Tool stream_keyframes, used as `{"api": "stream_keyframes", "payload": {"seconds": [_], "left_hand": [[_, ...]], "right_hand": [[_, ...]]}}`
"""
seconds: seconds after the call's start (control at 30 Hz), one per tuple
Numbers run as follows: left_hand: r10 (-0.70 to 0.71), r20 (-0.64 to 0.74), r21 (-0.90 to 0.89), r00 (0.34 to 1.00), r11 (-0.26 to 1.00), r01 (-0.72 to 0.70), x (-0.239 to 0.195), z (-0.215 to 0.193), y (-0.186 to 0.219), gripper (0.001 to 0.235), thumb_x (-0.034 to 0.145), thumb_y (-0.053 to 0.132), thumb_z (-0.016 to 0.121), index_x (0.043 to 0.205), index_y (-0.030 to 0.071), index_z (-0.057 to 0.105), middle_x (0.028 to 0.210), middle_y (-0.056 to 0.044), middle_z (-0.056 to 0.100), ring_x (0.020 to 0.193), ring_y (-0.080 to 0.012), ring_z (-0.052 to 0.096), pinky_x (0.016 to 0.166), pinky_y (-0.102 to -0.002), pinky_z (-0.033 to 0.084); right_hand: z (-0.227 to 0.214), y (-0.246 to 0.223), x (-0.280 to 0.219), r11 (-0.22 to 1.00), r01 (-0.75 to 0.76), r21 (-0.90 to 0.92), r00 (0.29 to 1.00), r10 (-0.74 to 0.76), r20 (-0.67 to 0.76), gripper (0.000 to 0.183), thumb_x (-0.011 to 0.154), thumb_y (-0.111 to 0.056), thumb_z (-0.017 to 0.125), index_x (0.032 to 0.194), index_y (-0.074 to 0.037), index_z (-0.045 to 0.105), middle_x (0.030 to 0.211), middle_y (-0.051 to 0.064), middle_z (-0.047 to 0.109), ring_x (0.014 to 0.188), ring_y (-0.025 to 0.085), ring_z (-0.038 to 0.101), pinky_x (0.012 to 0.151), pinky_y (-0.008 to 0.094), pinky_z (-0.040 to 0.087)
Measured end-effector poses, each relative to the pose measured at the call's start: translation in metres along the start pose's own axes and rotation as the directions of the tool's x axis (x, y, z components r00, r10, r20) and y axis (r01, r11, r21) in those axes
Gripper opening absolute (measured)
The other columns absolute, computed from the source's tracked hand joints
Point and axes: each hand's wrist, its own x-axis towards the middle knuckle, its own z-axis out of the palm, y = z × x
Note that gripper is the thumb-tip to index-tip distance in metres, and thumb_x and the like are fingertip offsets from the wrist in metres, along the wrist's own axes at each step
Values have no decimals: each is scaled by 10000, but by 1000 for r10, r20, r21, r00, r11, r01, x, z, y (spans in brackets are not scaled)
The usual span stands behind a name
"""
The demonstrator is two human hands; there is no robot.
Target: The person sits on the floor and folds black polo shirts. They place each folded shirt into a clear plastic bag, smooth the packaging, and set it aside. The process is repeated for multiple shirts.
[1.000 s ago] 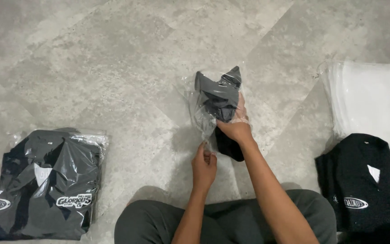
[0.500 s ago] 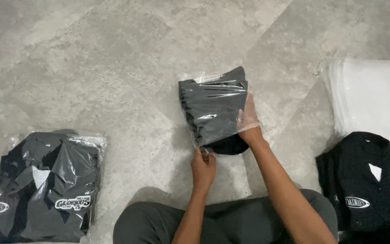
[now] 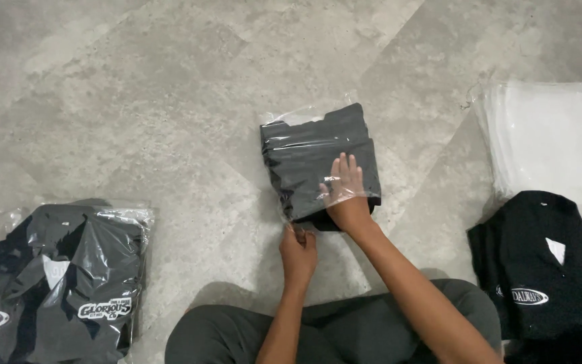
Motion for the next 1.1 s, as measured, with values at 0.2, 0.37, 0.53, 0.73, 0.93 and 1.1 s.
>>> {"api": "stream_keyframes", "payload": {"seconds": [0.2,0.37,0.53,0.73,0.93,1.1], "left_hand": [[-89,-79,19,993,996,91,-9,3,1,261,1004,45,545,1252,-32,575,906,-173,686,894,-303,720,761,-425,601],[-90,-86,53,992,994,95,-10,2,5,326,1019,58,558,1328,-40,528,954,-210,725,898,-307,740,765,-423,615],[-109,-109,41,988,993,114,-12,3,12,484,1018,132,586,1479,40,468,923,-76,773,850,-205,764,818,-347,597],[-185,-86,-46,979,982,182,-16,-2,31,482,1027,124,573,1503,132,502,880,-70,781,811,-175,764,881,-318,616],[-219,-89,-35,972,976,217,-17,-3,41,443,1031,153,583,1470,171,523,971,-104,792,871,-193,788,849,-326,644],[-275,-80,-51,958,961,271,-17,-7,40,505,1031,193,611,1521,211,489,1005,-79,744,868,-161,767,780,-298,610]], "right_hand": [[-45,-22,16,984,-169,65,950,145,275,1363,667,-1047,480,1725,-326,13,1745,291,70,1552,610,84,1109,849,-22],[-41,-28,37,982,-186,-40,898,186,400,1499,465,-1130,444,1701,-443,-54,1763,254,-71,1567,583,-64,1080,851,-84],[20,-23,43,929,-144,-341,989,144,-26,1380,553,-1234,101,1698,-490,-102,1744,231,-202,1577,607,-26,1060,804,-239],[38,-20,62,981,-51,-188,962,-3,-274,1413,578,-1243,147,1735,-435,76,1768,195,-134,1577,487,-240,1133,758,-267],[46,-14,79,990,13,-143,987,-36,-155,1413,584,-1200,274,1731,-414,24,1753,218,-154,1546,563,-198,996,954,132],[59,-5,79,983,33,-179,949,-87,-303,1392,640,-1225,204,1757,-401,96,1758,180,-208,1544,444,-353,1065,777,-303]]}}
